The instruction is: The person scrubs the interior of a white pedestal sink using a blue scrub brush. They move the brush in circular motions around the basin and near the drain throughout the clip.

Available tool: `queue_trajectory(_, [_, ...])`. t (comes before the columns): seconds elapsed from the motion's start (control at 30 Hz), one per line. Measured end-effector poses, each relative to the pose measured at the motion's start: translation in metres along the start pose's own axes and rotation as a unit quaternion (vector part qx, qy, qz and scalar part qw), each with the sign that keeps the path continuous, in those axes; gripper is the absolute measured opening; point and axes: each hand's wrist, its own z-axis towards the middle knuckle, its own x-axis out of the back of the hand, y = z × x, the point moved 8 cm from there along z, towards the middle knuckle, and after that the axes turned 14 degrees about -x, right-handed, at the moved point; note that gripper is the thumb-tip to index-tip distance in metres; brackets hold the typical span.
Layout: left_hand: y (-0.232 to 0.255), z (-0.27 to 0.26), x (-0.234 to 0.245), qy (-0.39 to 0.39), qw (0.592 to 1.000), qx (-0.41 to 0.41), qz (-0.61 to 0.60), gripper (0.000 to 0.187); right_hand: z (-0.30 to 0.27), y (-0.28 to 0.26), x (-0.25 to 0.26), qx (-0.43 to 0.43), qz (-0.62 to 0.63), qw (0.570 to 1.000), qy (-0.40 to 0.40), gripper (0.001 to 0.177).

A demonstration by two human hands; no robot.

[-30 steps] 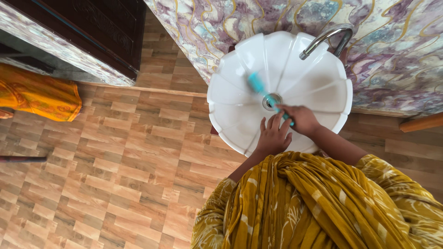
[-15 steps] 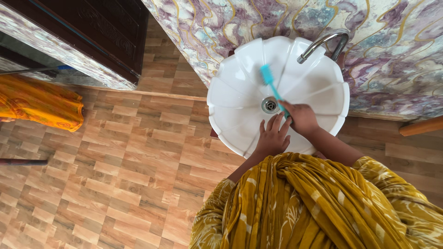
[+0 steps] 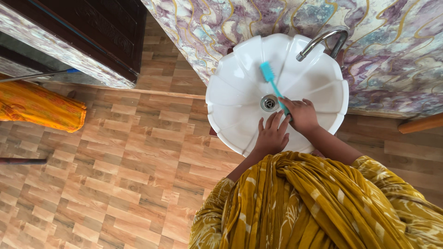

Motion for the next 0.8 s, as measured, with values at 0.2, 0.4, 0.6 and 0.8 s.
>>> queue_trajectory(0.2, [0.001, -0.002, 0.001, 0.002, 1.0, 0.003, 0.0, 0.056, -0.004, 0.006, -0.012, -0.017, -0.014, 0.999, -0.047, 0.067])
queue_trajectory(0.4, [0.003, -0.001, 0.004, 0.005, 1.0, -0.007, 0.003, 0.058, -0.004, 0.01, -0.02, -0.017, 0.013, 0.995, -0.093, 0.069])
queue_trajectory(0.6, [0.003, 0.003, 0.006, 0.009, 1.0, -0.005, -0.005, 0.063, 0.002, 0.017, -0.017, -0.048, 0.005, 0.996, -0.072, 0.068])
queue_trajectory(0.8, [-0.001, 0.003, 0.001, 0.002, 1.0, 0.003, -0.005, 0.06, -0.002, 0.005, -0.009, -0.03, 0.008, 0.998, -0.051, 0.068])
